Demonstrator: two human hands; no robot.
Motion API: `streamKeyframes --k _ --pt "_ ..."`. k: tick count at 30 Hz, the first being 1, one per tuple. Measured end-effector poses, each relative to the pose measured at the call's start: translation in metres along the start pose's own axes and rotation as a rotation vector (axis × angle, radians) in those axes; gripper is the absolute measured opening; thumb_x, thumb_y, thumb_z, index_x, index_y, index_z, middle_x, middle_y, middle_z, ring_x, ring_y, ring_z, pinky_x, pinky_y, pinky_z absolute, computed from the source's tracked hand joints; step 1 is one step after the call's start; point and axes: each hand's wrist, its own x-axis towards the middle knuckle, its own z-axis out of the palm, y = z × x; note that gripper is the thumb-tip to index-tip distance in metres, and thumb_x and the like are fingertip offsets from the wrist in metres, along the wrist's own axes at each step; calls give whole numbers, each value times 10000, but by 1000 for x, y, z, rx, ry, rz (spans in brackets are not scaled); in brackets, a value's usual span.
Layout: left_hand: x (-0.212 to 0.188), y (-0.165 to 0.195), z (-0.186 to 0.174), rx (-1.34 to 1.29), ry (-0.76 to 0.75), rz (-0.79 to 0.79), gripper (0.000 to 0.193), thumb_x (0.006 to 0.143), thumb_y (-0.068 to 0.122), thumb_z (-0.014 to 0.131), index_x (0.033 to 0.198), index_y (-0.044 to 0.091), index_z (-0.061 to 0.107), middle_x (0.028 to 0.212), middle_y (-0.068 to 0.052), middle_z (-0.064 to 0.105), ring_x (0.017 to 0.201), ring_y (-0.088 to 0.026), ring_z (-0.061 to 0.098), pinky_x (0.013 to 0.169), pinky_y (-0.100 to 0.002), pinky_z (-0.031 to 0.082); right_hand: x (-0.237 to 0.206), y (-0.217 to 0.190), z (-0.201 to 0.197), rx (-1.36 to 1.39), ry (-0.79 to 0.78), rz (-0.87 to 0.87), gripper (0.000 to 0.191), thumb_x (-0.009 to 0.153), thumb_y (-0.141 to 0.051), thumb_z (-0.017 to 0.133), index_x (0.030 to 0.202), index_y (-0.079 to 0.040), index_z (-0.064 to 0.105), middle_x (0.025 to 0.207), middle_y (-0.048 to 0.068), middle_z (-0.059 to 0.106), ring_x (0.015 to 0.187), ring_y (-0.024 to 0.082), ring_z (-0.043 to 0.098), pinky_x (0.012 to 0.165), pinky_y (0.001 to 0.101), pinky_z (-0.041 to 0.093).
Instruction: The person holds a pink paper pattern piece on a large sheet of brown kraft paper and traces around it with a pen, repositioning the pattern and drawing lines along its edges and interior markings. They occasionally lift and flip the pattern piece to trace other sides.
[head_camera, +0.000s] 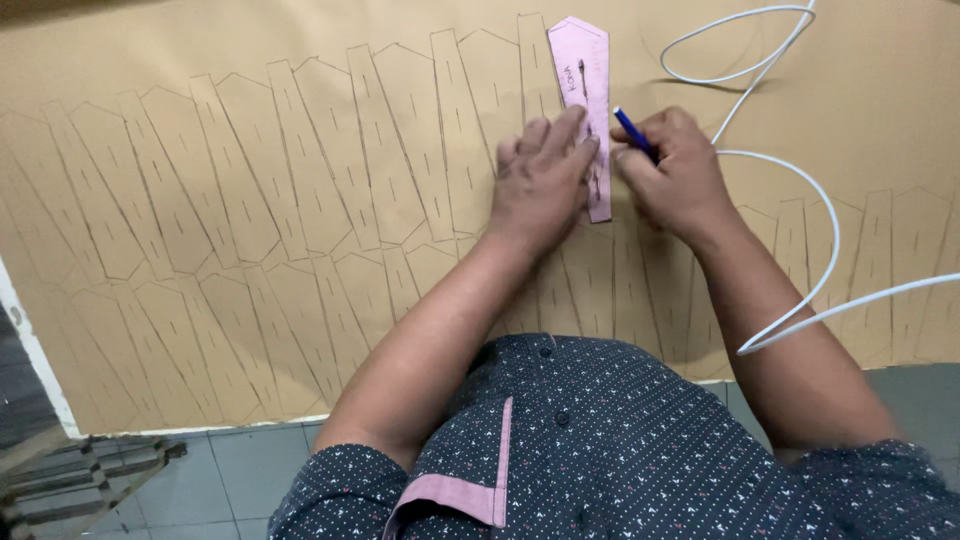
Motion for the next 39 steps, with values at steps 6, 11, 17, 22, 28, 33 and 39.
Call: streamKeyframes --k 6,11,17,22,28,33,39 --pt "1 50 45 224 -41 -105 639 960 135 506 1472 -214 354 1141 -352 675 518 -238 706 425 -445 564 15 -27 -18 -260 174 -555 124 1137 -180 750 1177 -64 767 944 121 613 877 321 642 782 394 510" --pt "2 49 68 -26 -242 -217 664 950 134 495 1519 -89 236 1007 -286 694 708 -341 750 543 -472 603 29 -35 -8 -346 -99 -358 227 1052 -283 709 1063 -56 720 908 143 696 816 334 676 722 436 528" --pt "2 46 52 -147 -333 -289 492 1034 134 440 1476 -64 353 1091 -269 670 915 -434 718 736 -542 593 35 -28 3 -453 -127 -469 234 1038 -289 710 992 -60 713 877 155 689 803 366 665 704 457 519" --pt "-2 35 27 164 34 103 356 883 139 537 1156 -68 630 1323 -259 570 1258 -393 567 1046 -548 443 65 -22 8 -412 21 -580 223 1071 -244 749 996 -42 691 885 148 681 781 349 666 692 430 525" --pt "3 28 14 163 196 118 268 858 142 568 1023 -14 710 1290 -236 572 1285 -389 543 1123 -624 379 114 -23 14 -308 142 -776 120 1088 -146 743 1046 -36 717 979 132 698 848 324 687 738 407 539" --pt "2 27 12 178 160 127 244 875 148 576 1010 1 716 1265 -208 584 1282 -357 556 1115 -645 376 120 -23 14 -260 131 -743 103 1090 -127 739 1045 -36 724 946 128 704 826 314 692 720 399 529" --pt "3 27 9 208 126 127 256 879 158 586 1047 16 718 1238 -178 586 1278 -330 562 1104 -635 375 122 -21 6 -280 118 -727 102 1100 -115 731 1037 -35 726 920 122 704 812 305 689 718 396 524"
